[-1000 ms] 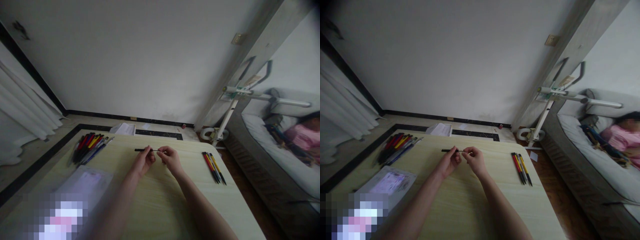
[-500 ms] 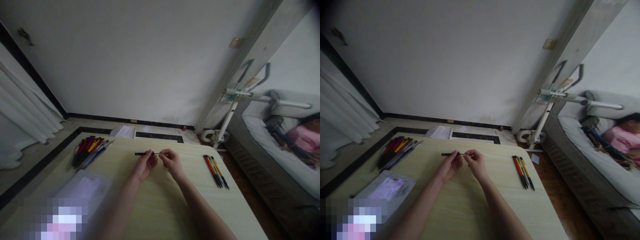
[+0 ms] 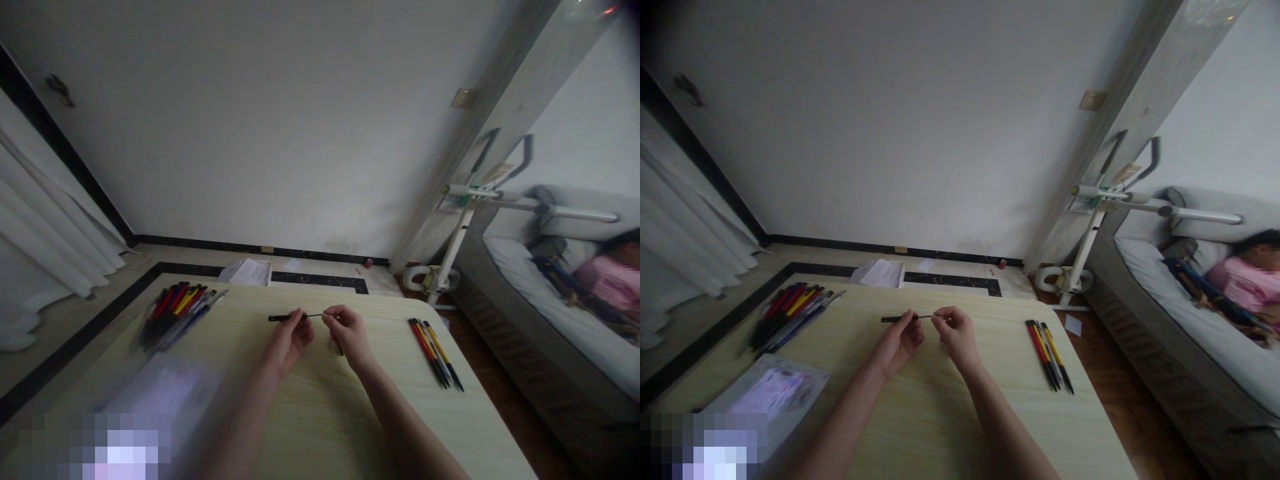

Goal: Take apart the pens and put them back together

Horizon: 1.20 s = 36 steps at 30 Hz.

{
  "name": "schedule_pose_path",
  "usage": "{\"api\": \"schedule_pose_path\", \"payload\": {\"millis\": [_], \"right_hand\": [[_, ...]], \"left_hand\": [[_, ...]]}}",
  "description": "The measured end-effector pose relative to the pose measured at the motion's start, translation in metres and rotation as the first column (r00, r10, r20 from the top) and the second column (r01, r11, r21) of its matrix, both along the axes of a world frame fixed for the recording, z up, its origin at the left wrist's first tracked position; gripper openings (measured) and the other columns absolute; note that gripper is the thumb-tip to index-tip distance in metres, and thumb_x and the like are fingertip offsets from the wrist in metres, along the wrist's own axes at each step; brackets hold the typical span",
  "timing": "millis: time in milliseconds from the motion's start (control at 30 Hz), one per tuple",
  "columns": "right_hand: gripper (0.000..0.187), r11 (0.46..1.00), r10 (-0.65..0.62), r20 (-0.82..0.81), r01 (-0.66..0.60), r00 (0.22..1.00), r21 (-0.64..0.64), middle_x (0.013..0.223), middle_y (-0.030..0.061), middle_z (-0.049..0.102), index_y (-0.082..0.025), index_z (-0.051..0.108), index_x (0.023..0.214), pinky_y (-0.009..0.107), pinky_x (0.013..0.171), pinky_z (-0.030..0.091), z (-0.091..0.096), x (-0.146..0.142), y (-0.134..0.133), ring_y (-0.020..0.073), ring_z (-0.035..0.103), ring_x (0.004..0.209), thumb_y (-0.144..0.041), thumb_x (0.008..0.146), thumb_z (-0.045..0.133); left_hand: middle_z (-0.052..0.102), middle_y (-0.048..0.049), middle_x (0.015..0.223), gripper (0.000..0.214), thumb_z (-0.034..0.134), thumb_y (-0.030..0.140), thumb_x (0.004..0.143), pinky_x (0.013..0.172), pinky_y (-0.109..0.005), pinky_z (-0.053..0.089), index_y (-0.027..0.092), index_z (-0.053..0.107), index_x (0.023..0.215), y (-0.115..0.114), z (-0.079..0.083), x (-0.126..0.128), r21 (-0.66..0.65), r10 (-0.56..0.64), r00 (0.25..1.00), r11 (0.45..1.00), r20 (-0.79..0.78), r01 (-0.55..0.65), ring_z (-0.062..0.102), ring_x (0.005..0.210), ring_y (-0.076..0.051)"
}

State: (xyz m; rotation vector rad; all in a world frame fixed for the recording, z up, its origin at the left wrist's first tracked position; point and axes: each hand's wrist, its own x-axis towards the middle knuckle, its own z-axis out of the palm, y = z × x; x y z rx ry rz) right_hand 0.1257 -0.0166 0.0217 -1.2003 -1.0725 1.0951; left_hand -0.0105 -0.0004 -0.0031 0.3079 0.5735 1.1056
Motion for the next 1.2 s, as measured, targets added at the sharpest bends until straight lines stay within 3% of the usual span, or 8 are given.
{"api": "schedule_pose_path", "payload": {"millis": [1200], "right_hand": [[0.017,0.999,-0.027,-0.107,0.031,0.994,0.037,0.054,-0.0054,0.045,-0.017,0.056,0.075,0.017,0.035,0.030,0.000,0.015,0.004,0.0042,0.036,0.039,-0.029,0.065,0.063]], "left_hand": [[0.059,-0.0011,0.062,0.012,0.060,0.022,0.072,0.049,-0.020,0.045,0.012,0.055,0.076,0.002,-0.004,0.001,0.016,0.018,1.000,1.000,-0.014,-0.018,0.055,0.054,-0.008]]}}
